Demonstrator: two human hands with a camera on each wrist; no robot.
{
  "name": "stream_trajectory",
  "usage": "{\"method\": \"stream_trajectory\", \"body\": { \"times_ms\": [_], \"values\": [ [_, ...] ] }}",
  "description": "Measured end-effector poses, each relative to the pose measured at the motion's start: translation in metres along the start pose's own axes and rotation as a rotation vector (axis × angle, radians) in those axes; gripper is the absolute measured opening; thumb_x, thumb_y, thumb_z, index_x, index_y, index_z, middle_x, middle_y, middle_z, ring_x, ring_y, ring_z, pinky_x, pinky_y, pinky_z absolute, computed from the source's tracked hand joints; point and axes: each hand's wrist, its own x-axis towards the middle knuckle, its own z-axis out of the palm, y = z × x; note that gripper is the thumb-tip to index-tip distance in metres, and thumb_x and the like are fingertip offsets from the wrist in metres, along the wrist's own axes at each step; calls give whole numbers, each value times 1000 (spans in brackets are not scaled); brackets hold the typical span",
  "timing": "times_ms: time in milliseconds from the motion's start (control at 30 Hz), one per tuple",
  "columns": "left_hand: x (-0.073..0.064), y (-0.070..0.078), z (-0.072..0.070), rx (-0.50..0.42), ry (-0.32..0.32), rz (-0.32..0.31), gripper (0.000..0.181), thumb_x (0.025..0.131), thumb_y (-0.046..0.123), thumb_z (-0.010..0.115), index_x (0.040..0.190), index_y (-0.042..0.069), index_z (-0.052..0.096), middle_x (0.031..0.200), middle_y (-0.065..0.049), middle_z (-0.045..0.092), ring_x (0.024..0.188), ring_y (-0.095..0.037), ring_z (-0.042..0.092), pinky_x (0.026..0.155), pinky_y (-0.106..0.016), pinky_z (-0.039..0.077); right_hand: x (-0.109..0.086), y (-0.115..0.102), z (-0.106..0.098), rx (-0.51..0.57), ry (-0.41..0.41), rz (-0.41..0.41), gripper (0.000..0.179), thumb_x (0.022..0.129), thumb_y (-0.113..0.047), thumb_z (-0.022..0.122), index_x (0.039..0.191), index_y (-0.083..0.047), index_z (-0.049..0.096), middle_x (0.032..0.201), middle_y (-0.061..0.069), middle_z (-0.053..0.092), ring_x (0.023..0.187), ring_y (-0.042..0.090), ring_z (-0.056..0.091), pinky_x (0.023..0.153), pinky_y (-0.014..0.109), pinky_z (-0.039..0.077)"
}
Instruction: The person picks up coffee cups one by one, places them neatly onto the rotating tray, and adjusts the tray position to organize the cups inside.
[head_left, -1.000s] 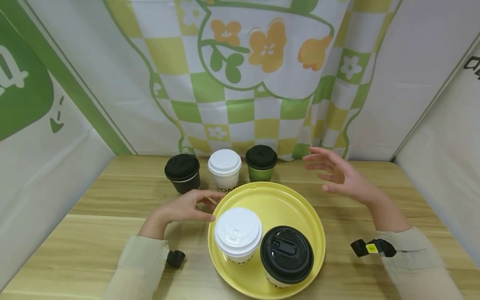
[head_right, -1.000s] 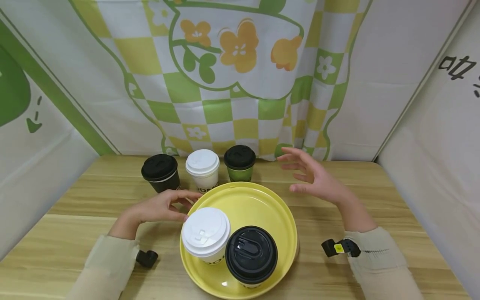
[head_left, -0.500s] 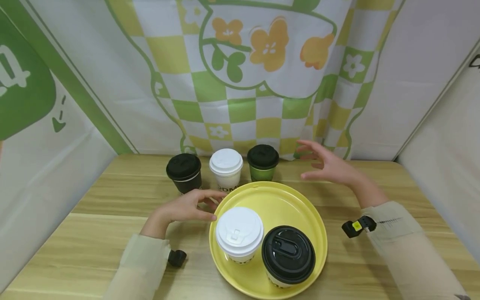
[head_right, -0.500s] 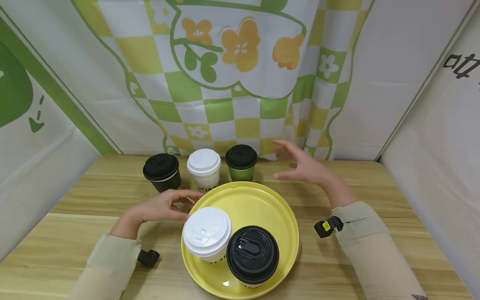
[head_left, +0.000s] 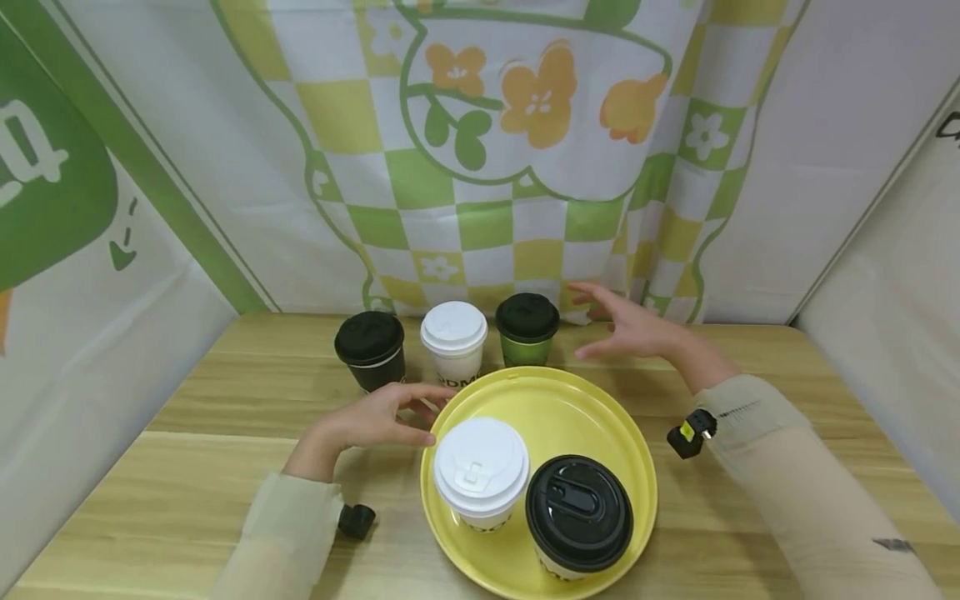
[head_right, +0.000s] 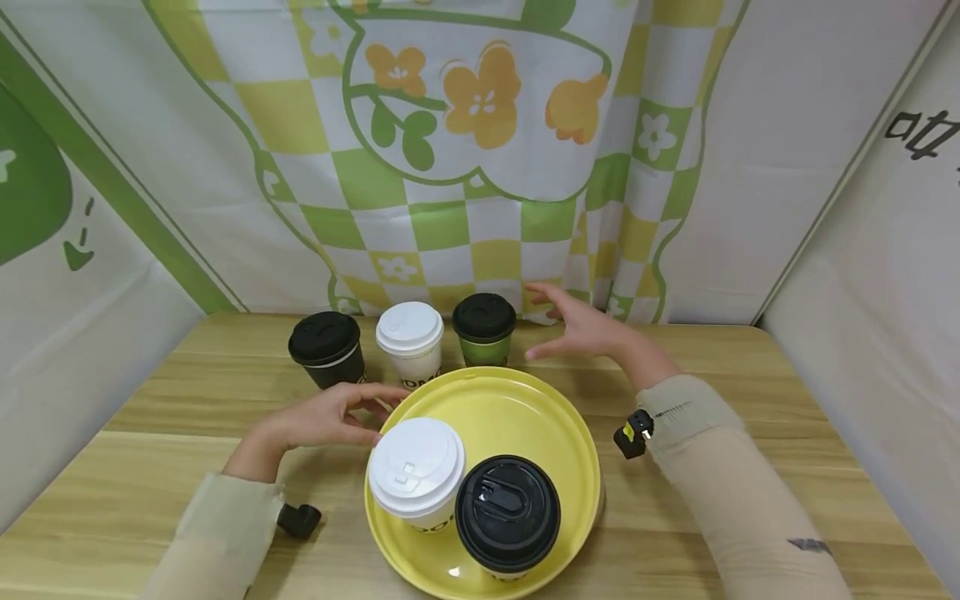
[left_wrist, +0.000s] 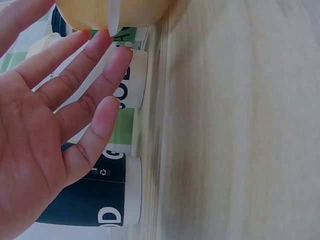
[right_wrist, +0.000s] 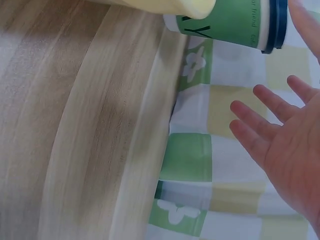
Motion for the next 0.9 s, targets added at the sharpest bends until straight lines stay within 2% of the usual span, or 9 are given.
{"method": "stream_trajectory", "body": {
  "times_ms": [367, 633, 900],
  "values": [
    [0, -2, 2, 8, -1, -11, 61, 89, 15, 73, 145, 7, 50, 128, -14, 62, 111, -28, 63, 98, -51, 53, 20, 0, 8, -21, -33, -26, 105, 82, -22, 83, 159, -12, 12, 156, 27, 30, 136, 53, 38, 110, 65, 35],
    [0, -3, 2, 6, 7, 6, 61, 89, 16, 73, 144, 6, 50, 129, -15, 62, 112, -29, 63, 98, -52, 52, 34, -5, 9, -21, -41, -67, 105, 80, -17, 84, 158, -8, 14, 155, 29, 30, 135, 53, 40, 113, 62, 34],
    [0, -4, 1, -5, 3, -3, 60, 89, 14, 73, 144, 6, 50, 130, -16, 61, 112, -29, 62, 98, -52, 52, 45, -11, 14, 6, -73, -85, 105, 79, -16, 85, 158, -8, 16, 155, 28, 30, 137, 50, 40, 115, 59, 33]
  ]
}}
